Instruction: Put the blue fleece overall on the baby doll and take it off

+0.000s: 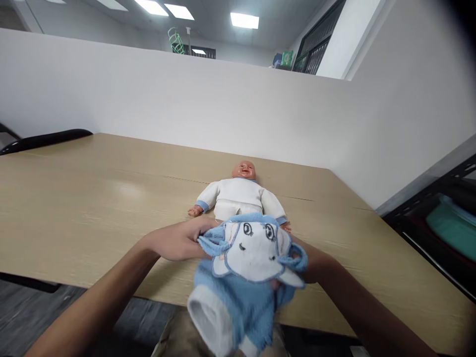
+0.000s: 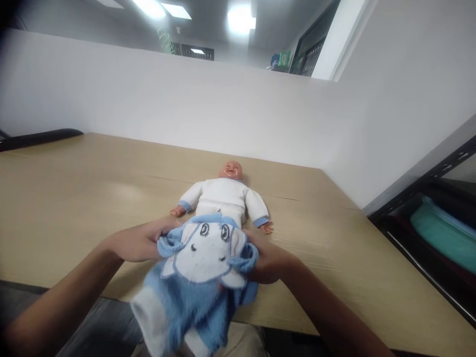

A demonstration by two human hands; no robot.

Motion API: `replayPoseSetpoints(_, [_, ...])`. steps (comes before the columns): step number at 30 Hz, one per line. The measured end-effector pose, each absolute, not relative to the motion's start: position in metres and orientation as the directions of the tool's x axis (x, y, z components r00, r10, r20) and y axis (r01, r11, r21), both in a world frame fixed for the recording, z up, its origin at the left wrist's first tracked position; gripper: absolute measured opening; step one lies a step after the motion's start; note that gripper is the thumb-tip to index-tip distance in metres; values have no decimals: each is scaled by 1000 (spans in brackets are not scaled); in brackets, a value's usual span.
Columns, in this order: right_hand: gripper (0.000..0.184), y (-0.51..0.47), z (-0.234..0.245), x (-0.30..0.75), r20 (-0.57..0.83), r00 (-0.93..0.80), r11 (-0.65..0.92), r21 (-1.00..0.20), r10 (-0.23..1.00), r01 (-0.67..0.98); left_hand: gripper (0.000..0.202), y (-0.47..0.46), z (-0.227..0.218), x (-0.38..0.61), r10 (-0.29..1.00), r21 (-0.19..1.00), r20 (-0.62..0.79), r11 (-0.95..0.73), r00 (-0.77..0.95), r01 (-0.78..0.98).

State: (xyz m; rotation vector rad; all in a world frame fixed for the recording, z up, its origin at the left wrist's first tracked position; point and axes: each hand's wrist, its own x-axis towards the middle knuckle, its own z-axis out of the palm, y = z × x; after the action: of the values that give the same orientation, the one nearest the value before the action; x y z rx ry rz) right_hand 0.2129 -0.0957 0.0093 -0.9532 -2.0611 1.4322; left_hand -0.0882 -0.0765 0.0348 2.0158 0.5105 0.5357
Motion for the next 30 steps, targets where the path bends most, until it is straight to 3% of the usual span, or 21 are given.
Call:
replayPoseSetpoints(3, [65,-100,4,210,-127,-564,24,-967,816,253,57,-74,28,-91,517,924,149,-376,843,67])
replayPoseSetpoints(6, [79,-102,11,205,-207,-525,-79,-964,826,255,62,-75,26,-91,548,961,129,-274,827,32])
replayPoseSetpoints(10, [85,-101,30,202,-247,-711,-27,-952,658,305,64,-82,32,-87,652,986,64,-158,755,53])
replayPoseSetpoints(12, [77,-101,34,201,-207,-788,-2,-968,580,253,64,-85,32,-85,677,982,56,-169,734,82])
replayPoseSetpoints(14, [65,-102,30,201,-170,-785,-43,-983,596,180,63,-88,27,-84,701,978,56,-182,711,102])
replayPoseSetpoints(17, [65,-108,22,195,-161,-739,-252,-968,654,-12,66,-95,16,-83,755,991,67,-128,653,46])
replayPoseSetpoints(20, [66,-115,24,186,-126,-803,-361,-925,583,-117,61,-106,8,-83,788,994,80,-108,611,9])
replayPoseSetpoints(22, [56,-121,28,180,-127,-832,-271,-962,540,-29,57,-115,4,-83,792,997,64,-77,608,-4])
replayPoseSetpoints(25, [43,-129,26,173,-106,-681,45,-979,724,201,43,-129,-2,-79,793,1000,-6,20,609,-16])
replayPoseSetpoints(27, [29,-132,16,170,-6,-482,200,-905,876,375,40,-136,-8,-73,802,995,-82,98,591,6])
replayPoseSetpoints(30, [16,-133,-5,166,133,-299,284,-790,945,544,45,-139,-20,-62,859,989,-148,142,490,50])
